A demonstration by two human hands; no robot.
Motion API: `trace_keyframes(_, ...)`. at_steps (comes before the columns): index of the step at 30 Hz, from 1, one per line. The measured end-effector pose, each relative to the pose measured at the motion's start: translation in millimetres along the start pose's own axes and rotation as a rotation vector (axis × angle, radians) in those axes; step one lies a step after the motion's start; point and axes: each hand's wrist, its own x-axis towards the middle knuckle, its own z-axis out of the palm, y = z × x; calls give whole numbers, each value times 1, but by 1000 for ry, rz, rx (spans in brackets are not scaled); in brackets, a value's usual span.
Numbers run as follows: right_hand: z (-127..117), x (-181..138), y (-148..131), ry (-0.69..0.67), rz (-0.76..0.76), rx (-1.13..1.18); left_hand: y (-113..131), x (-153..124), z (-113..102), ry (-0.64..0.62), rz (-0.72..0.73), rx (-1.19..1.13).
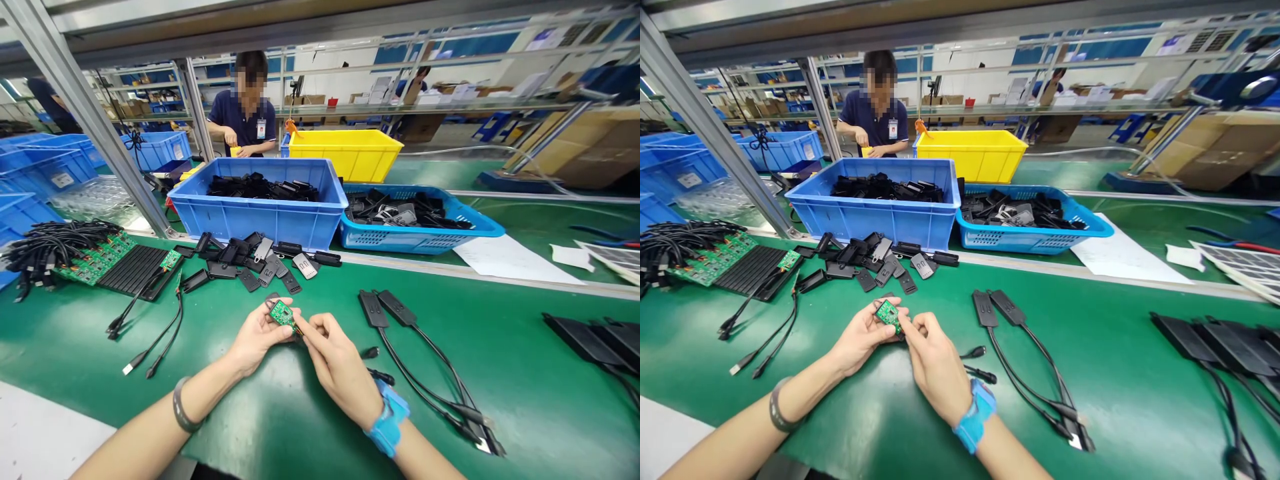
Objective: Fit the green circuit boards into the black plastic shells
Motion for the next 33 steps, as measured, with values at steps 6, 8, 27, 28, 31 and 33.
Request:
trace_keyframes(6, 3, 0, 5, -47, -27, -32, -3, 0, 7, 61, 0, -49)
trace_keyframes(8, 0, 3, 6, -36, -27, 57, -4, 1, 8, 80, -1, -56)
trace_keyframes(27, -1, 9, 4, -205, 333, 173, -4, 1, 6, 145, 191, 84)
trace_keyframes(28, -1, 9, 4, -260, 345, 194, -4, 1, 6, 133, 211, 94)
trace_keyframes(31, 2, 8, 4, -335, 403, 306, -5, 0, 5, 112, 265, 140)
trace_keyframes(33, 7, 7, 5, -304, 435, 380, -6, 0, 5, 108, 292, 164)
